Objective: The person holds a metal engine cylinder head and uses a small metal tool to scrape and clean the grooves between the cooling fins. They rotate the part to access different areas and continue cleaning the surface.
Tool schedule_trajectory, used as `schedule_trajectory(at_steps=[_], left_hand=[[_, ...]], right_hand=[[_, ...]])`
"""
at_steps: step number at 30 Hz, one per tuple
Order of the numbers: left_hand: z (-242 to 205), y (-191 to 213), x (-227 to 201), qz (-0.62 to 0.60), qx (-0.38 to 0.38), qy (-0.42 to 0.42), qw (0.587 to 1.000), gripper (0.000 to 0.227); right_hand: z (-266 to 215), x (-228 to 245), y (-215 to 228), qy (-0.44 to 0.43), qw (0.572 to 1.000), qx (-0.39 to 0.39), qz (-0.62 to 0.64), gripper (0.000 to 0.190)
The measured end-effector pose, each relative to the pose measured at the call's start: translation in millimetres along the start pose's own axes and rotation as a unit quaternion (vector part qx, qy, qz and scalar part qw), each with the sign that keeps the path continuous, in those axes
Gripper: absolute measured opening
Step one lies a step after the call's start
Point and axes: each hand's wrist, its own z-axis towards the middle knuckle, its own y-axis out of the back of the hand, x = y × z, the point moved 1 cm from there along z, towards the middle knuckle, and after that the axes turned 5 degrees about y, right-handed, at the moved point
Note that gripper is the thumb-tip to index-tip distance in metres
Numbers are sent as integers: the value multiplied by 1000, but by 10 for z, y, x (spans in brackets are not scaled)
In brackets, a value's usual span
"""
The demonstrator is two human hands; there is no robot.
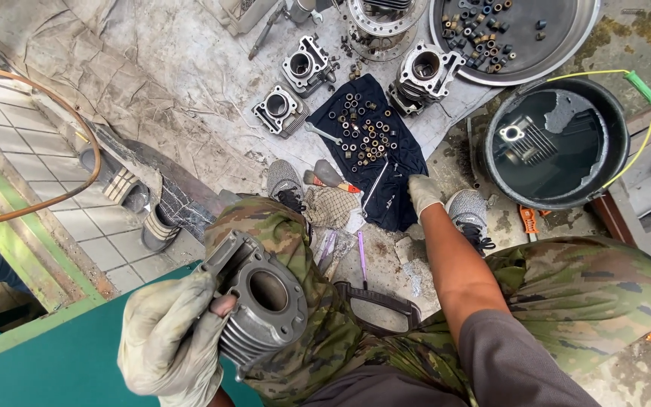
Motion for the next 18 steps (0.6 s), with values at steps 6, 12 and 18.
schedule_trajectory(at_steps=[6, 12, 18], left_hand=[[66, -72, -76, 1, 25, -25, 999, 33], [158, -105, -130, -15, 20, -50, 998, 29], [204, -172, -181, -84, -42, -46, 994, 21]], right_hand=[[-1405, 1005, 99, 17, 967, 98, 233, 30], [-3362, 2156, 638, 261, 837, 363, 315, 46], [-4954, 2215, 1314, 495, 735, 459, 68, 112]])
